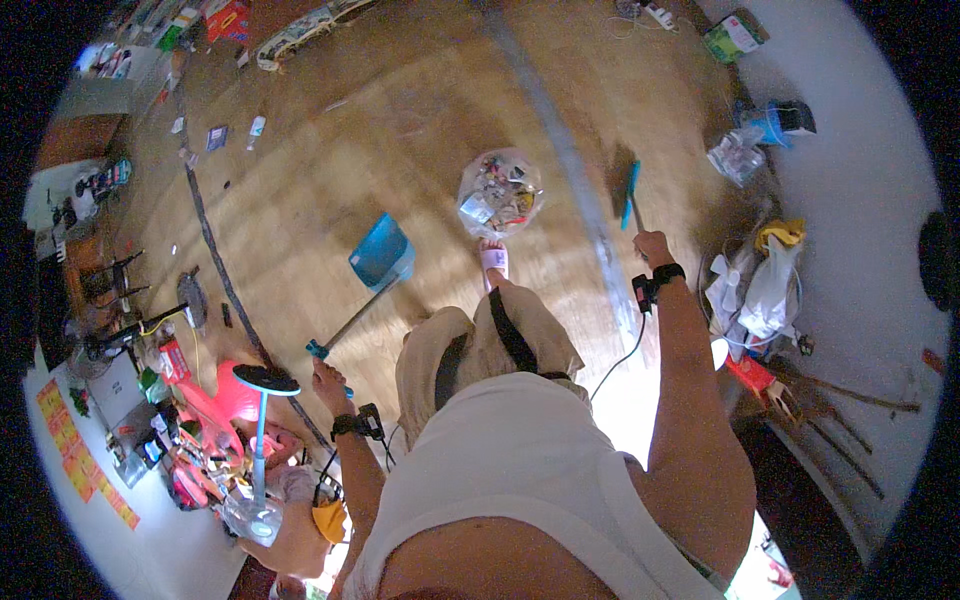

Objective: The person sweeps the floor with a broom and collects debris into a dustpan.

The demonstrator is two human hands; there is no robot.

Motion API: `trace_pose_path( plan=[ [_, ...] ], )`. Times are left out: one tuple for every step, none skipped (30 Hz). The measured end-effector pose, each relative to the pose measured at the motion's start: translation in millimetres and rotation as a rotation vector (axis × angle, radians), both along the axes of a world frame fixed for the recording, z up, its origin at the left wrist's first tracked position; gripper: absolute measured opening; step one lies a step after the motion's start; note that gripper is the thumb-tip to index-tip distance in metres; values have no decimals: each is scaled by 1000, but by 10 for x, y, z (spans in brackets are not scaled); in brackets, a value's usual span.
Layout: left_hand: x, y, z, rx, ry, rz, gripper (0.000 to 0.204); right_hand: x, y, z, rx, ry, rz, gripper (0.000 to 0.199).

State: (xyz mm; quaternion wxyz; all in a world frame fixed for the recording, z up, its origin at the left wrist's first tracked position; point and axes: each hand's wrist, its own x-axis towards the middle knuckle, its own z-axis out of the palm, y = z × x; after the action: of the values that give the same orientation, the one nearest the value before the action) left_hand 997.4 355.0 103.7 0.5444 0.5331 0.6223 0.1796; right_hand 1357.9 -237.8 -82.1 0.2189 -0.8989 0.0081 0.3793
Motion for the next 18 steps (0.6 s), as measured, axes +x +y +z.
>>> trace_pose_path(
  plan=[
    [64,-37,42,13,24,19,33,68,149,-71,94,-91,157,12],
    [88,-69,69,11,30,13,33,111,263,-108,179,-191,304,13],
    [109,-97,88,6,36,8,33,143,507,-218,-106,-334,634,12],
    [131,-133,112,6,43,-1,33,95,761,-301,-188,-441,768,13],
    [161,-172,121,13,27,-6,33,54,1015,-355,-275,-554,902,13],
    [222,-189,124,16,8,-17,33,-12,1213,-446,-144,-443,673,12],
    [305,-193,111,19,-15,-31,33,-51,1398,-517,-19,-333,440,12],
    [447,-195,127,21,-13,-63,33,-1,1602,-524,-100,-380,632,14],
    [536,-222,176,24,-8,-91,32,-4,1829,-522,-181,-426,829,16],
    [531,-255,224,34,3,-99,32,-73,2139,-373,59,-268,224,12],
    [444,-297,256,47,12,-69,32,-129,2439,-103,286,-74,-363,9],
    [398,-322,275,53,13,-55,32,-112,2625,105,263,-48,-282,10],
    [405,-333,266,52,13,-52,32,-64,2749,274,234,-25,-211,18],
    [433,-331,251,68,18,-64,31,15,2819,342,208,-10,-140,27],
    [446,-322,248,86,25,-73,31,58,2844,336,227,-80,37,30],
    [466,-322,249,106,32,-82,31,91,2870,317,248,-152,213,32],
    [535,-330,280,115,36,-97,31,109,2888,241,279,-118,110,34],
    [612,-310,317,126,41,-113,32,140,2922,162,316,-90,7,36]
  ],
)
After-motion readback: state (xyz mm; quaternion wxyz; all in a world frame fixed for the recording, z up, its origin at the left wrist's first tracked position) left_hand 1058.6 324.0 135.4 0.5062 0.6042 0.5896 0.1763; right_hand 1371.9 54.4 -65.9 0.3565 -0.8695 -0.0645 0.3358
